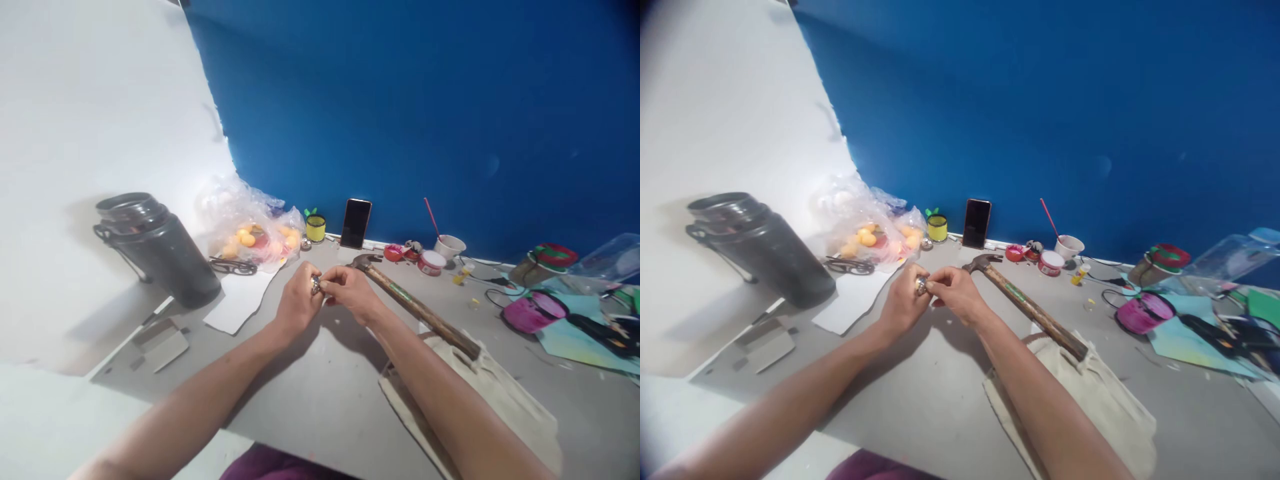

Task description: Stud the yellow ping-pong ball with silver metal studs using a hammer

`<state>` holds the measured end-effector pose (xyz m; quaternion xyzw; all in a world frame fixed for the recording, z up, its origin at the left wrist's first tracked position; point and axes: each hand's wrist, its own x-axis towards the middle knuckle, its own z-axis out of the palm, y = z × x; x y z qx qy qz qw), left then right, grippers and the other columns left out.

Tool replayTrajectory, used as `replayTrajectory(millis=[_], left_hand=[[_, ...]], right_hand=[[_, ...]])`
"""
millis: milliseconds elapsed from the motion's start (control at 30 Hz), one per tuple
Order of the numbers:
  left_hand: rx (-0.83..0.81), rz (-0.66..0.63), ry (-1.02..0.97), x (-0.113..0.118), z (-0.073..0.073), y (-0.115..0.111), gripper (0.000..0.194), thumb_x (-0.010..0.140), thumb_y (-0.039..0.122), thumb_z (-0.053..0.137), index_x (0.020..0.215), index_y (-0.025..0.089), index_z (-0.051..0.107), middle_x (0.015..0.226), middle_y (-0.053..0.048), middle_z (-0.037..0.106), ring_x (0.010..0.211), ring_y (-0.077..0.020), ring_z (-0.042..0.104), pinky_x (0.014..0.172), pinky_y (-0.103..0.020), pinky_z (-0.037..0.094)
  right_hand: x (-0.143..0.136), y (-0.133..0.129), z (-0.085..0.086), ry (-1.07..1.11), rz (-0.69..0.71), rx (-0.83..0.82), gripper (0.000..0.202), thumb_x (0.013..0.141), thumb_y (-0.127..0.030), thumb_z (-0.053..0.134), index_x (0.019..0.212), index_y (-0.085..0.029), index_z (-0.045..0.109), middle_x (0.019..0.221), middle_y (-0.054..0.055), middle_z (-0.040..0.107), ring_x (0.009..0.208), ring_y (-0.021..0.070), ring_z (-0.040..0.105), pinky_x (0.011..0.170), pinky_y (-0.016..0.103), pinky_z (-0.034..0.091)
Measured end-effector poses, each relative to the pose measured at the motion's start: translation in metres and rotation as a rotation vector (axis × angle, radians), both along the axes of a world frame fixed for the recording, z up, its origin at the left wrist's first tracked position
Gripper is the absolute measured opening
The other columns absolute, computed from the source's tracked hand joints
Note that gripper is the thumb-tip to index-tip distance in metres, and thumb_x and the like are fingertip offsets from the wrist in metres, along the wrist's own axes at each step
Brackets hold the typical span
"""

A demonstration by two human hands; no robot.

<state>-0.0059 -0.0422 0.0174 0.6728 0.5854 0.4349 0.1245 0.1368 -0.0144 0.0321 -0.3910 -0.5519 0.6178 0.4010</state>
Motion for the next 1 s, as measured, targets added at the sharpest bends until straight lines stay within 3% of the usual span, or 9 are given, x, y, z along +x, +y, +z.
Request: replayTrajectory(millis=[167, 267, 333, 400, 467, 600, 733, 900, 1000], left_hand=[[-0.157, -0.06, -0.238, 0.005, 0.009, 0.003, 0.016, 0.074, 0.024, 0.061, 0.087, 0.023, 0.051, 0.079, 0.002, 0.059, 0.071, -0.0163, 0.056, 0.066, -0.028, 0.044], [-0.226, -0.112, -0.352, 0.003, 0.011, 0.005, 0.021, 0.07, 0.024, 0.064, 0.088, 0.022, 0.054, 0.076, 0.004, 0.057, 0.067, -0.0139, 0.054, 0.062, -0.026, 0.044], [-0.288, -0.143, -0.42, 0.002, 0.009, 0.007, 0.025, 0.068, 0.024, 0.067, 0.09, 0.022, 0.054, 0.07, 0.006, 0.054, 0.06, -0.0123, 0.052, 0.057, -0.025, 0.041], [-0.342, -0.178, -0.513, 0.0, 0.005, 0.009, 0.03, 0.068, 0.025, 0.069, 0.094, 0.022, 0.054, 0.066, 0.008, 0.052, 0.055, -0.0108, 0.05, 0.053, -0.023, 0.039], [-0.348, -0.198, -0.614, -0.001, 0.001, 0.012, 0.037, 0.067, 0.024, 0.07, 0.1, 0.022, 0.053, 0.068, 0.009, 0.054, 0.051, -0.0099, 0.049, 0.051, -0.023, 0.039], [-0.283, -0.14, -0.659, -0.004, -0.004, 0.019, 0.044, 0.064, 0.022, 0.074, 0.104, 0.02, 0.055, 0.075, 0.005, 0.062, 0.056, -0.0104, 0.054, 0.054, -0.023, 0.043], [-0.273, -0.079, -0.603, -0.008, 0.001, 0.021, 0.03, 0.064, 0.024, 0.076, 0.09, 0.018, 0.062, 0.074, 0.002, 0.066, 0.056, -0.0099, 0.053, 0.054, -0.022, 0.041], [-0.289, -0.057, -0.642, -0.013, 0.002, 0.025, 0.032, 0.062, 0.023, 0.08, 0.09, 0.018, 0.064, 0.072, 0.001, 0.067, 0.056, -0.0114, 0.054, 0.053, -0.023, 0.041], [-0.303, -0.07, -0.71, -0.015, 0.0, 0.028, 0.038, 0.061, 0.022, 0.081, 0.093, 0.019, 0.062, 0.07, 0.003, 0.065, 0.058, -0.0128, 0.055, 0.053, -0.024, 0.043]], right_hand=[[0.02, 0.015, 0.003, -0.201, -0.045, 0.196, 0.018, 0.078, -0.038, 0.073, 0.077, -0.021, 0.069, 0.074, 0.002, 0.069, 0.069, 0.0172, 0.062, 0.063, 0.03, 0.049], [0.045, 0.032, -0.001, -0.629, -0.303, 0.419, 0.014, 0.087, -0.032, 0.065, 0.082, -0.02, 0.07, 0.086, 0.008, 0.073, 0.082, 0.0229, 0.065, 0.077, 0.037, 0.049], [0.061, 0.042, -0.009, -1.014, -0.433, 0.499, 0.02, 0.087, -0.035, 0.069, 0.097, -0.017, 0.073, 0.108, 0.017, 0.072, 0.106, 0.0319, 0.063, 0.088, 0.042, 0.047], [0.073, 0.049, -0.017, -1.284, -0.414, 0.458, 0.035, 0.088, -0.043, 0.071, 0.108, -0.014, 0.072, 0.121, 0.023, 0.067, 0.12, 0.0375, 0.058, 0.092, 0.045, 0.046], [0.078, 0.053, -0.025, -1.422, -0.349, 0.381, 0.042, 0.091, -0.046, 0.067, 0.116, -0.013, 0.071, 0.126, 0.024, 0.065, 0.125, 0.0376, 0.056, 0.093, 0.044, 0.047], [0.078, 0.056, -0.03, -1.499, -0.327, 0.319, 0.038, 0.099, -0.038, 0.055, 0.124, -0.01, 0.066, 0.127, 0.024, 0.066, 0.124, 0.0329, 0.06, 0.091, 0.038, 0.048], [0.072, 0.051, -0.02, -1.507, -0.385, 0.363, 0.033, 0.099, -0.032, 0.056, 0.122, -0.009, 0.062, 0.111, 0.021, 0.072, 0.105, 0.0299, 0.069, 0.083, 0.035, 0.047], [0.06, 0.032, 0.0, -1.314, -0.685, 0.88, 0.026, 0.1, -0.03, 0.056, 0.121, -0.015, 0.061, 0.106, 0.015, 0.07, 0.1, 0.0278, 0.064, 0.082, 0.035, 0.042], [0.046, 0.016, 0.007, -1.144, -0.692, 1.158, 0.029, 0.104, -0.032, 0.048, 0.123, -0.014, 0.061, 0.098, 0.013, 0.069, 0.092, 0.0268, 0.059, 0.081, 0.036, 0.04]])
